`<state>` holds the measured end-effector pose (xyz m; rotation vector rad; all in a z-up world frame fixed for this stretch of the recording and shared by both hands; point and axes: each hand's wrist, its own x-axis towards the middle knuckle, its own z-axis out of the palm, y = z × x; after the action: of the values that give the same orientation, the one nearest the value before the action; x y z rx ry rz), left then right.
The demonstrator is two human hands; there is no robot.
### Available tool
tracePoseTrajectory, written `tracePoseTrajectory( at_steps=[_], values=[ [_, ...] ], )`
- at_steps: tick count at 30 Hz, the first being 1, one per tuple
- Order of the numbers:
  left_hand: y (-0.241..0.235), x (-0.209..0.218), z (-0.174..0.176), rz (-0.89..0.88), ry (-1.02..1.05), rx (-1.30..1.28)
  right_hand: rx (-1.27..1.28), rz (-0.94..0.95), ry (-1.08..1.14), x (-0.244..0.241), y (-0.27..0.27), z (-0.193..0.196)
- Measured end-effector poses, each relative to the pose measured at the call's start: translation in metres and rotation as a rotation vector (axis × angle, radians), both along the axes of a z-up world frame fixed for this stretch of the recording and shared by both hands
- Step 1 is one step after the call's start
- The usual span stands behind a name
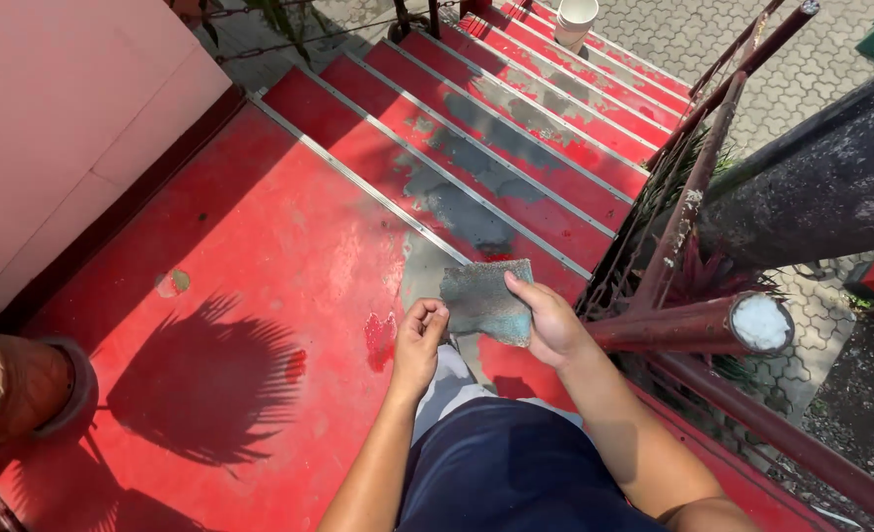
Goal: Washing a dirty cleaning cloth at an outdoor utility sink.
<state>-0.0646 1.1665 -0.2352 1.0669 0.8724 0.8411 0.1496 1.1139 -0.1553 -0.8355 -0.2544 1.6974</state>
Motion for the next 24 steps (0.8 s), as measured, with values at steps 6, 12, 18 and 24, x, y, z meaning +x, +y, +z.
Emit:
tracePoseTrajectory(
  at_steps=[6, 12, 18, 24],
  values=[
    [0.139, 0.080, 0.019, -0.334, -0.054, 0.046, 0.030, -0.249, -0.040, 0.061, 0.090, 0.027],
    [0.215, 0.163, 0.025, -0.533, -0.026, -0.046, -0.007, -0.564, 0.001, 0.123, 0.132, 0.014],
    [0.303, 0.248, -0.038, -0.597, 0.004, -0.009, 0.053, -0.612, -0.037, 0.201, 0.201, -0.063],
    [0.389, 0.377, -0.128, -0.574, 0.007, 0.042, 0.157, -0.663, -0.021, 0.309, 0.298, -0.121]
  ],
)
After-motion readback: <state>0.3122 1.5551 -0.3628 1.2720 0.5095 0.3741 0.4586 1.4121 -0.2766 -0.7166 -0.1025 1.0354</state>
